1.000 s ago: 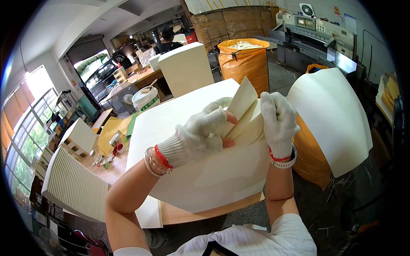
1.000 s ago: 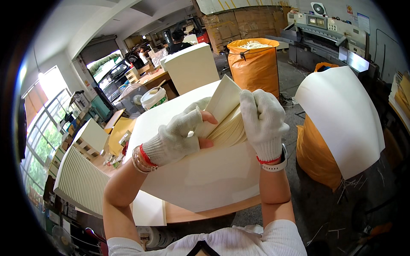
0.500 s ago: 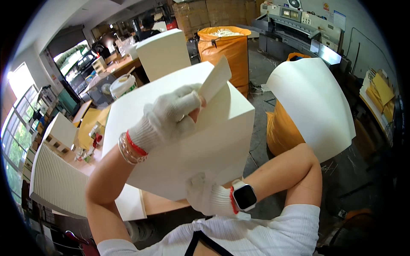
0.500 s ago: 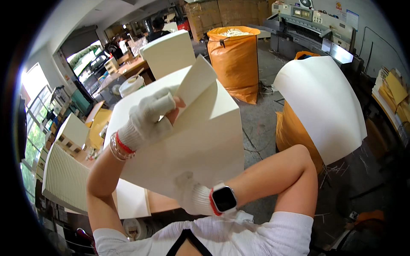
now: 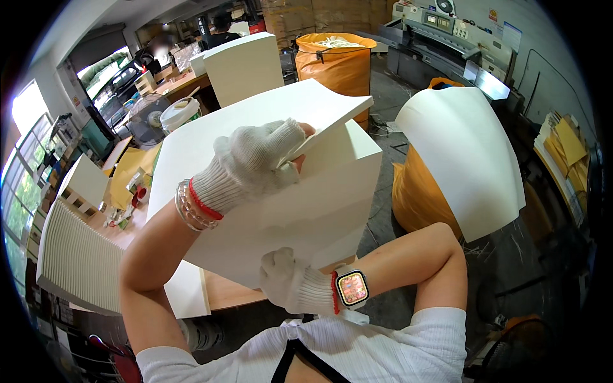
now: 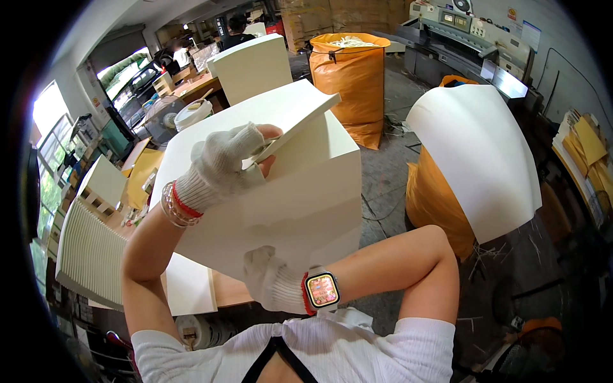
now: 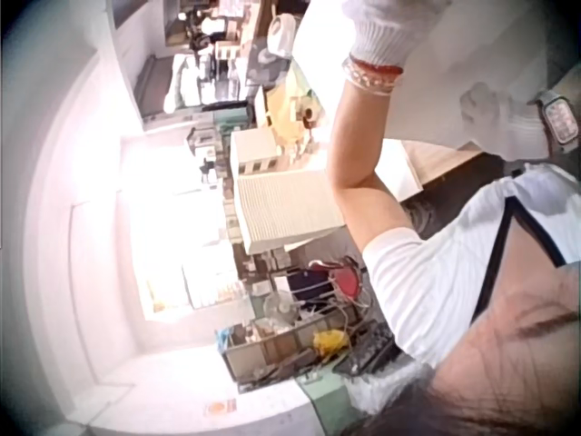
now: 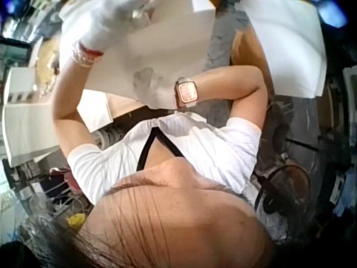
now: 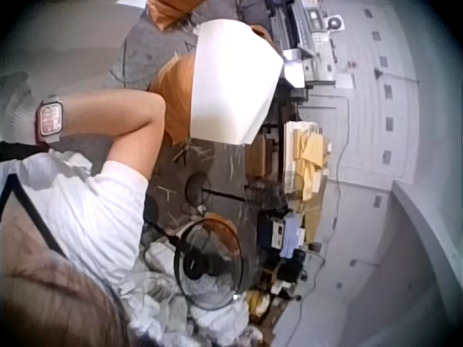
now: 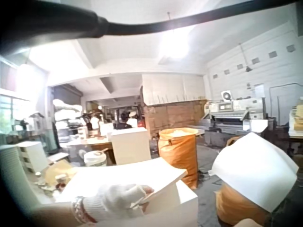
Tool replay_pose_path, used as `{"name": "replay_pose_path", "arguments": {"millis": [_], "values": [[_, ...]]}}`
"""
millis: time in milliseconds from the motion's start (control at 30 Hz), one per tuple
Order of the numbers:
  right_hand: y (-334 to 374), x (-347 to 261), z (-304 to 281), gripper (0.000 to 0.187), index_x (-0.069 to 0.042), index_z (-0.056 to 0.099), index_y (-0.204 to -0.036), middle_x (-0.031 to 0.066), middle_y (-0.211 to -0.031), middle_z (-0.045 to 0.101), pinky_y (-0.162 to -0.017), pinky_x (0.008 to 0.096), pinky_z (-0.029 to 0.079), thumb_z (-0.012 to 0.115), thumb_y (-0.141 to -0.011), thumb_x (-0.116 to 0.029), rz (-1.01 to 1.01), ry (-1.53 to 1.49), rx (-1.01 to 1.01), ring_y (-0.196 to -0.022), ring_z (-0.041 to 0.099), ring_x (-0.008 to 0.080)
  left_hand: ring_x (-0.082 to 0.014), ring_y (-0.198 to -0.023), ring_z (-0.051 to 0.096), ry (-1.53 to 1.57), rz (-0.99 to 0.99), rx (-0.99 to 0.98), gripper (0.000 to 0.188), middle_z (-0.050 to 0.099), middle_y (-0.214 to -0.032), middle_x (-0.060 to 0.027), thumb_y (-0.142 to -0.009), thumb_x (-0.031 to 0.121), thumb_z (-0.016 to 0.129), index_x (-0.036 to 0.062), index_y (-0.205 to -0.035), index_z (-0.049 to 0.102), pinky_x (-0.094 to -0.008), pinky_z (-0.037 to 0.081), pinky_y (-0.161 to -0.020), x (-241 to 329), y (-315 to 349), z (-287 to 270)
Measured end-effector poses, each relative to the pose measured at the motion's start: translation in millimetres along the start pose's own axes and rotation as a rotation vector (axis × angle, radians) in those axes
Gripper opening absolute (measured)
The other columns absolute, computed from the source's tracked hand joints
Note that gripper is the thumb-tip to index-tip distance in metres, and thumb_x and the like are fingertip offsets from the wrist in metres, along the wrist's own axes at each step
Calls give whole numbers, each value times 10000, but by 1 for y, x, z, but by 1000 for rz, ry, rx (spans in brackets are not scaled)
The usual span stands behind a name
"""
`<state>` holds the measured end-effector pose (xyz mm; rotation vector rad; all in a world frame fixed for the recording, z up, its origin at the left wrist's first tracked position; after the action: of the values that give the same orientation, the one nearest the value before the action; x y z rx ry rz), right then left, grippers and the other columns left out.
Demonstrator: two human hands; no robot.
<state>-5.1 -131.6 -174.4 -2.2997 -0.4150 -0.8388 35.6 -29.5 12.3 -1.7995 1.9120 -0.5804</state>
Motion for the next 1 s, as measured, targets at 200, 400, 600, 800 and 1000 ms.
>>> {"name": "replay_pose_path", "arguments": {"millis": [200, 400, 600, 800, 1000], "values": [[0, 4, -10, 316, 27, 667, -781, 197, -788, 564, -493, 406, 431, 658, -614, -241, 23, -3, -31, -716, 518, 278, -269, -757, 723, -62, 33, -13, 296, 737, -907, -74, -721, 62, 774, 107, -987, 653, -324, 564, -607, -3, 4, 5], [-2, -11, -1, 311, -30, 689, -858, 178, -915, 602, -585, 461, 497, 662, -635, -246, 79, -16, 59, -867, 563, 338, -270, -705, 704, -78, 106, -61, 287, 725, -876, -68, -697, 56, 759, 105, -956, 646, -325, 558, -576, 4, 1, 9], [-21, 4, -41, 291, -39, 686, -882, 106, -988, 603, -613, 456, 541, 678, -626, -178, -141, -626, 534, -983, 595, 281, -272, -676, 691, -69, 106, -79, 245, 716, -852, -72, -712, 55, 739, 103, -936, 653, -335, 544, -549, -2, 6, 10], [-25, -2, -57, 164, -67, 630, -731, 49, -889, 524, -615, 318, 517, 638, -625, -192, 46, -896, 682, -799, 594, 205, -268, -667, 690, -24, 125, -45, 217, 712, -834, -75, -742, 88, 735, 109, -943, 657, -335, 538, -537, -2, 3, 8], [-23, 10, -57, 364, -21, 674, -798, 124, -992, 585, -689, 351, 565, 627, -502, -226, -235, -693, 669, -932, 630, 302, -262, -653, 689, -43, 118, -46, 219, 707, -808, -69, -740, 92, 746, 116, -939, 657, -335, 535, -527, 1, 3, 7]]}}
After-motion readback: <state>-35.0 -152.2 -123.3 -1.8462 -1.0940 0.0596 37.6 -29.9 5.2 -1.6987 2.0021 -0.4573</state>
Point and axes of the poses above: each hand's wrist, its own y-axis away from the middle knuckle, its own z-axis out of the palm, x = y × z, the point moved 5 cm from there along -y, towards the middle knuckle
